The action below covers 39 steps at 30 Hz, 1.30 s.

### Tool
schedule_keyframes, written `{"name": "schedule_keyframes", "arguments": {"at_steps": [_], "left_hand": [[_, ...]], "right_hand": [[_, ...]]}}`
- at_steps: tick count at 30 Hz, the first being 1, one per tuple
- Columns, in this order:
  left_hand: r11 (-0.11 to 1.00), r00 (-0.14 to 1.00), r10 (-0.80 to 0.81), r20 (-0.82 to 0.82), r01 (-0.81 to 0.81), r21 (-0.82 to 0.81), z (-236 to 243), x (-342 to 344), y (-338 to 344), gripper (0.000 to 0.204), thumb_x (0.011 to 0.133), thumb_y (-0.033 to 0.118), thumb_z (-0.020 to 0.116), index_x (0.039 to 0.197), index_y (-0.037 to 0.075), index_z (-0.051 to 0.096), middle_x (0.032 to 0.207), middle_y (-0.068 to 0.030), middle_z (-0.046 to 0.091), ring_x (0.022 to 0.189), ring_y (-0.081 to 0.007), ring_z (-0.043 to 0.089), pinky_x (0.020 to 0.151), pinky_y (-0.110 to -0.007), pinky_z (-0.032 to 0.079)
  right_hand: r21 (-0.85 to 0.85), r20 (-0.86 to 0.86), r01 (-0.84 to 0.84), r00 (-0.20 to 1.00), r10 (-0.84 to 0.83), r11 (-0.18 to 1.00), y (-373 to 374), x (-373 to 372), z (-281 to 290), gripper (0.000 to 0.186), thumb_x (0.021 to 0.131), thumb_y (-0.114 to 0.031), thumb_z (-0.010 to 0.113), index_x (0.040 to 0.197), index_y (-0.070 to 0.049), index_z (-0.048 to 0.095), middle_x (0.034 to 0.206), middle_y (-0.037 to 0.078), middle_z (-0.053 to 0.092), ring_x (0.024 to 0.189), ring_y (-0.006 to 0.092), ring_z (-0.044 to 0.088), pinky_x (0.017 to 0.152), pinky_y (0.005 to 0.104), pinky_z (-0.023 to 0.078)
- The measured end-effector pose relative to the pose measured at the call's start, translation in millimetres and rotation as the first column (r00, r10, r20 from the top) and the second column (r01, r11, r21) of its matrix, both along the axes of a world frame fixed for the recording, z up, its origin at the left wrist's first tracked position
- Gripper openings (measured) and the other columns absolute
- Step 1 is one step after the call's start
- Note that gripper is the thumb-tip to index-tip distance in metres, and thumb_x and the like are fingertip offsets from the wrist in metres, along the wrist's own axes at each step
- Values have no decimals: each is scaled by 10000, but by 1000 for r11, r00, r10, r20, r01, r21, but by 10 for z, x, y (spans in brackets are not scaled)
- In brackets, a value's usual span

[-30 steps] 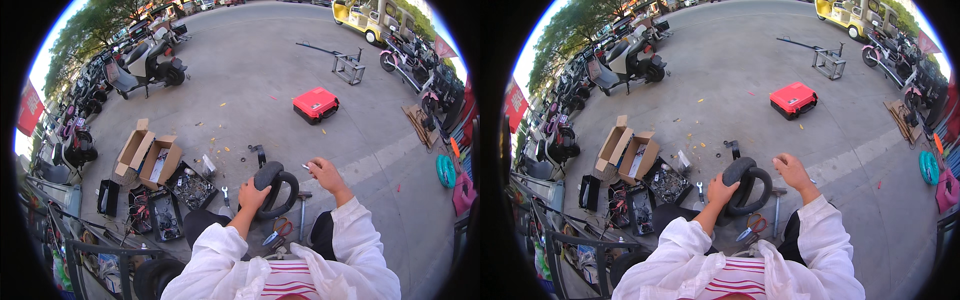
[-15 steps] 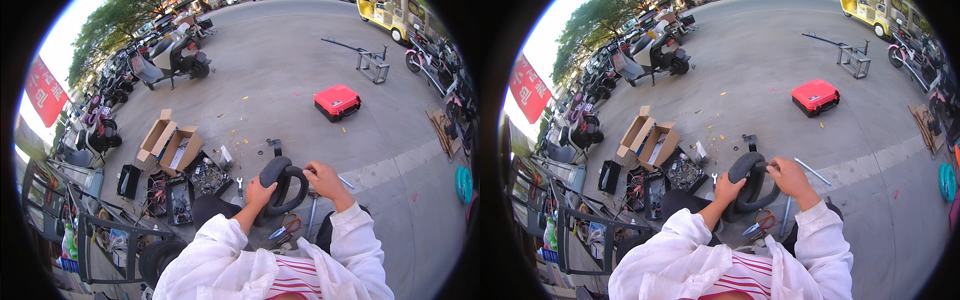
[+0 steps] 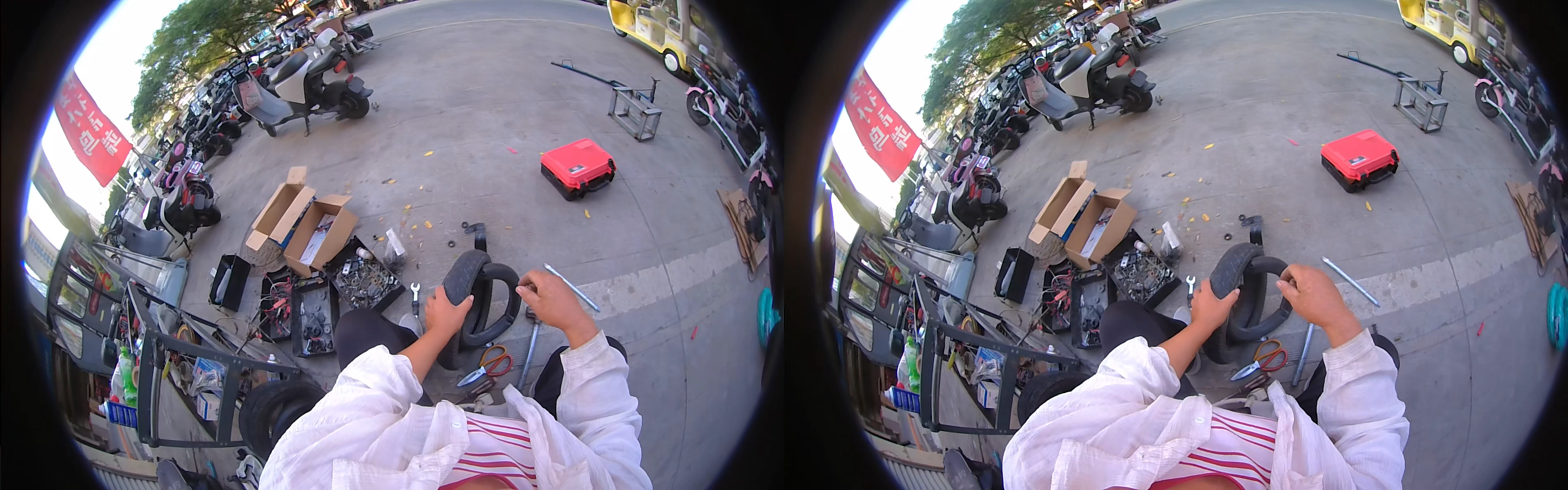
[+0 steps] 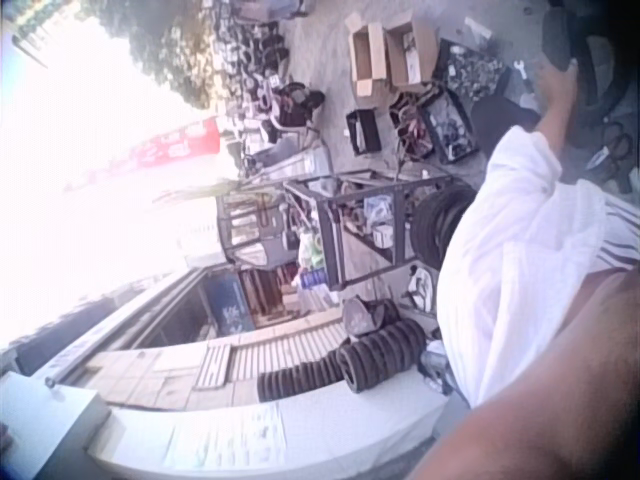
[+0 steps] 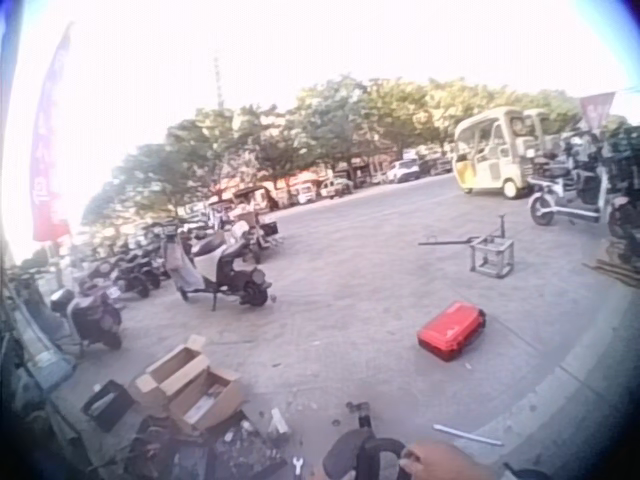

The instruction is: The person removes a tire from a wheel rim, inspects the tire and rim, and then attempts to reseat the tire onto the rim using a metal tire lever. The person repeatedly manipulates the tire and rim, trying to fit the tire bead back onto the rim.

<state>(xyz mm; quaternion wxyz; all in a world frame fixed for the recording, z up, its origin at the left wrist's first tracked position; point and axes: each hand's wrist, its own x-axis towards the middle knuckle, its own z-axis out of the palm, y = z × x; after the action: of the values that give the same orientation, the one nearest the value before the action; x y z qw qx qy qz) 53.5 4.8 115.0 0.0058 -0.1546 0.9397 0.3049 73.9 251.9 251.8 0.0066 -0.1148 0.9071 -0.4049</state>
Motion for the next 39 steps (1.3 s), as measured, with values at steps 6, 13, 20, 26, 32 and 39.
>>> {"name": "schedule_keyframes", "arguments": {"at_steps": [6, 13, 20, 26, 32, 39], "left_hand": [[999, 999, -25, 27, 26, -21, 21, 16, 89, 834, 731, 548, 756, 1320, 39, 457, 1222, -286, 540, 1131, -465, 546, 944, -518, 462], [998, 998, -51, 30, 52, -27, 64, 35, 175, 798, 726, 536, 764, 1277, 41, 466, 1214, -288, 538, 1128, -463, 542, 937, -519, 464], [997, 997, -69, 36, 70, -30, 104, 60, 232, 806, 727, 523, 768, 1291, 38, 457, 1209, -289, 538, 1131, -470, 536, 938, -523, 463], [996, 996, -88, 25, 89, -22, 93, 89, 243, 838, 734, 511, 765, 1342, 36, 438, 1233, -297, 527, 1150, -476, 522, 948, -527, 457], [993, 993, -113, -22, 113, -31, 52, 97, 181, 829, 738, 502, 765, 1322, 10, 443, 1224, -311, 527, 1154, -478, 518, 964, -520, 445], [990, 990, -138, -33, 138, -18, -195, -105, 137, 825, 716, 511, 782, 1277, -19, 489, 1183, -325, 559, 1095, -487, 558, 947, -508, 457]], "right_hand": [[31, 44, -15, 999, 14, 999, -28, 17, -22, 243, 883, -234, 658, 926, 5, 657, 842, 180, 670, 797, 364, 638, 713, 441, 487], [66, 54, -34, 998, 31, 997, 34, 0, -91, 255, 881, -247, 652, 925, 4, 653, 862, 187, 665, 823, 370, 632, 718, 453, 478], [67, 37, -61, 998, 59, 996, 36, -25, -117, 266, 886, -258, 643, 932, 4, 642, 886, 194, 667, 846, 380, 630, 739, 462, 479], [96, 60, -70, 996, 64, 993, 23, -27, -136, 267, 887, -252, 645, 941, 9, 638, 896, 194, 670, 862, 384, 633, 749, 464, 483], [101, 56, -87, 995, 82, 991, -12, -14, -135, 273, 882, -260, 656, 942, 6, 638, 900, 196, 669, 867, 387, 633, 759, 467, 485], [171, 30, -8, 1000, 3, 985, 181, -93, -340, 262, 890, -274, 653, 926, -16, 627, 840, 170, 654, 813, 365, 621, 715, 458, 474]]}}
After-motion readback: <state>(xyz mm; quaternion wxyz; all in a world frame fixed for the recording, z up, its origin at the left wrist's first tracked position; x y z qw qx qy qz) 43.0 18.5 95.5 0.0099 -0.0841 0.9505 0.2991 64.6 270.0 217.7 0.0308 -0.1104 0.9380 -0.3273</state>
